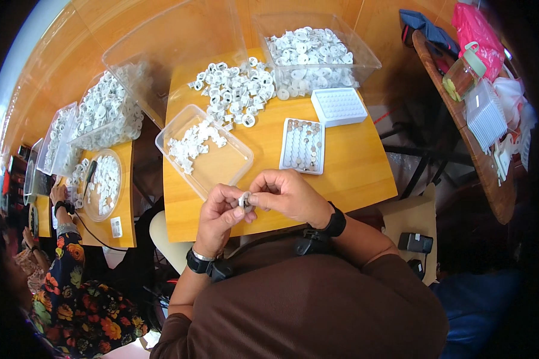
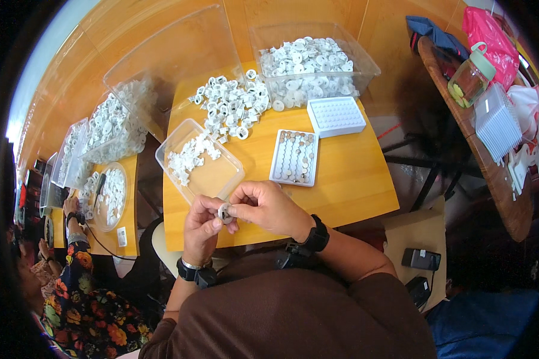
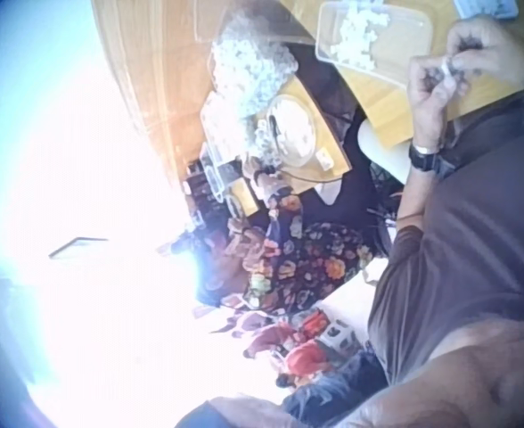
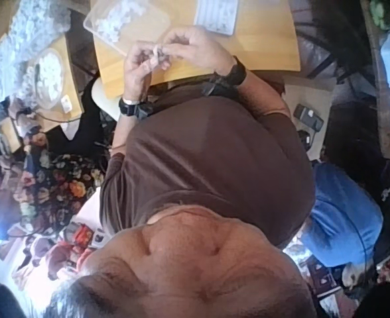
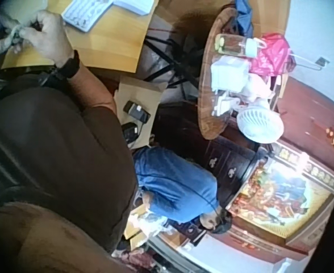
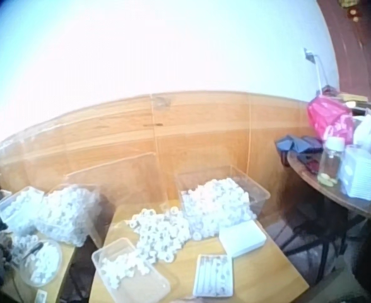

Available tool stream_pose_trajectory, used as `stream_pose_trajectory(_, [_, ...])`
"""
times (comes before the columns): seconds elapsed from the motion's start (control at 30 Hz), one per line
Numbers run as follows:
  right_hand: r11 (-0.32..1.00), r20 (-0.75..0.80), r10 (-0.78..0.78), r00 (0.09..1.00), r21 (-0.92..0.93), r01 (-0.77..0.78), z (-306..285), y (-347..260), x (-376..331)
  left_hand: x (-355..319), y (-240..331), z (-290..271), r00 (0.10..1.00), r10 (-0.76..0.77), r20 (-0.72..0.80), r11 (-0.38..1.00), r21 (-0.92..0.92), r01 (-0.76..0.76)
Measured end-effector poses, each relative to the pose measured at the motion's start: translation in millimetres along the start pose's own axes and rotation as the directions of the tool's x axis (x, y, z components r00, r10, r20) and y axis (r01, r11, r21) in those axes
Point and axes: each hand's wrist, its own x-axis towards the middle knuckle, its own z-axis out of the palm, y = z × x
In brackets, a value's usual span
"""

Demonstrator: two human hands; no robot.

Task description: Inspecting and sorting small white plastic or rubber manufacturing components into a grid-based tray.

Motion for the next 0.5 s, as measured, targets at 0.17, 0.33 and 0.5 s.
stream_pose_trajectory(0.17, [0.964, 0.023, -0.034, 0.999, -0.261, 0.039, 4.8, -16.9, 3.7, -6.2, 9.3, -0.2, 0.999, 0.03, -0.009, 0.992, 0.125, -0.029])
stream_pose_trajectory(0.33, [0.562, 0.213, -0.158, 0.964, -0.784, 0.265, -22.5, -48.7, 36.4, -17.2, 17.1, -12.3, 0.997, 0.002, -0.072, 0.993, 0.122, 0.007])
stream_pose_trajectory(0.5, [0.36, 0.013, -0.223, 0.975, -0.928, 0.094, -70.2, -40.5, 103.7, -28.1, 15.6, -24.8, 0.979, 0.001, -0.204, 1.0, -0.008, -0.003])
